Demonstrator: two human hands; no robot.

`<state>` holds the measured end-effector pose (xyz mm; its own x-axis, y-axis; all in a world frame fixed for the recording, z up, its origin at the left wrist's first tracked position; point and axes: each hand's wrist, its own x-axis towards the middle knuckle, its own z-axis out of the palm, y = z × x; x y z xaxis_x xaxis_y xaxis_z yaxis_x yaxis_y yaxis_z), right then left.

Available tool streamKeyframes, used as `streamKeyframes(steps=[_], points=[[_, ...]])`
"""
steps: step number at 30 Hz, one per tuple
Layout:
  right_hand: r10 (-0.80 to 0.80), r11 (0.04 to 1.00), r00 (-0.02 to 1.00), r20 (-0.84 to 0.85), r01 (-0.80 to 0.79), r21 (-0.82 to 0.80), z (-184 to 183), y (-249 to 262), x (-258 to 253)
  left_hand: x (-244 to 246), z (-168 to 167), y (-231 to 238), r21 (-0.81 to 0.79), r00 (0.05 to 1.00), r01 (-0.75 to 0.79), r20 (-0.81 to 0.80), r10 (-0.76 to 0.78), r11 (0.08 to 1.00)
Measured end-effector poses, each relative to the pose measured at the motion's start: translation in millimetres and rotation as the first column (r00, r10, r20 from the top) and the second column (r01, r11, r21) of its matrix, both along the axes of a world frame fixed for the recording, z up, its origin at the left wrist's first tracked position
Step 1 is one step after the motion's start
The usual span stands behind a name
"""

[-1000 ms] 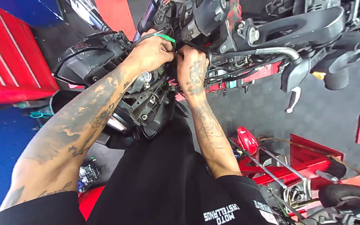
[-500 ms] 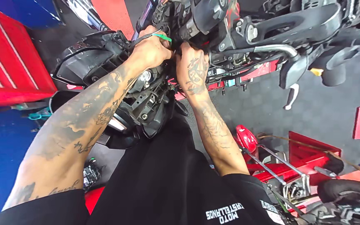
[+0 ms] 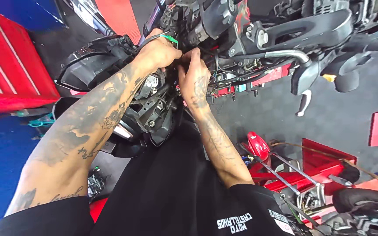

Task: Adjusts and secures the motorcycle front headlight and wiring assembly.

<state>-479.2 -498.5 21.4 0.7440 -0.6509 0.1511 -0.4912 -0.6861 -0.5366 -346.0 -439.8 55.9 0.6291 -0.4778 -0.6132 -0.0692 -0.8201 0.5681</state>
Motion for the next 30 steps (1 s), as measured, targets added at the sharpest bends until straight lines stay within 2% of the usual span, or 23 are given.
streamKeyframes(steps=[6, 9, 17, 24, 30], points=[[-0.067, 0.995, 0.993, -0.097, 0.074, 0.072, 10, 0, 10, -2, 5, 0, -0.001, 1.000, 0.012, 0.003, -0.012, 1.000], [-0.099, 0.989, 0.987, -0.124, 0.111, 0.096, 10, 0, 11, 1, 4, 2, 0.017, 0.997, 0.073, -0.020, -0.073, 0.997], [-0.151, 0.967, 0.986, -0.063, 0.161, 0.196, 1, -9, 15, 0, 7, 10, -0.017, 0.946, 0.287, 0.162, -0.281, 0.958], [-0.111, 0.944, 0.994, 0.021, 0.099, 0.315, -3, -11, 13, 0, 5, 21, -0.110, 0.972, 0.221, 0.109, -0.209, 0.969], [-0.078, 0.943, 0.996, 0.043, 0.060, 0.329, -4, -13, 11, -2, 5, 23, -0.156, 0.906, 0.392, 0.238, -0.350, 0.907]])
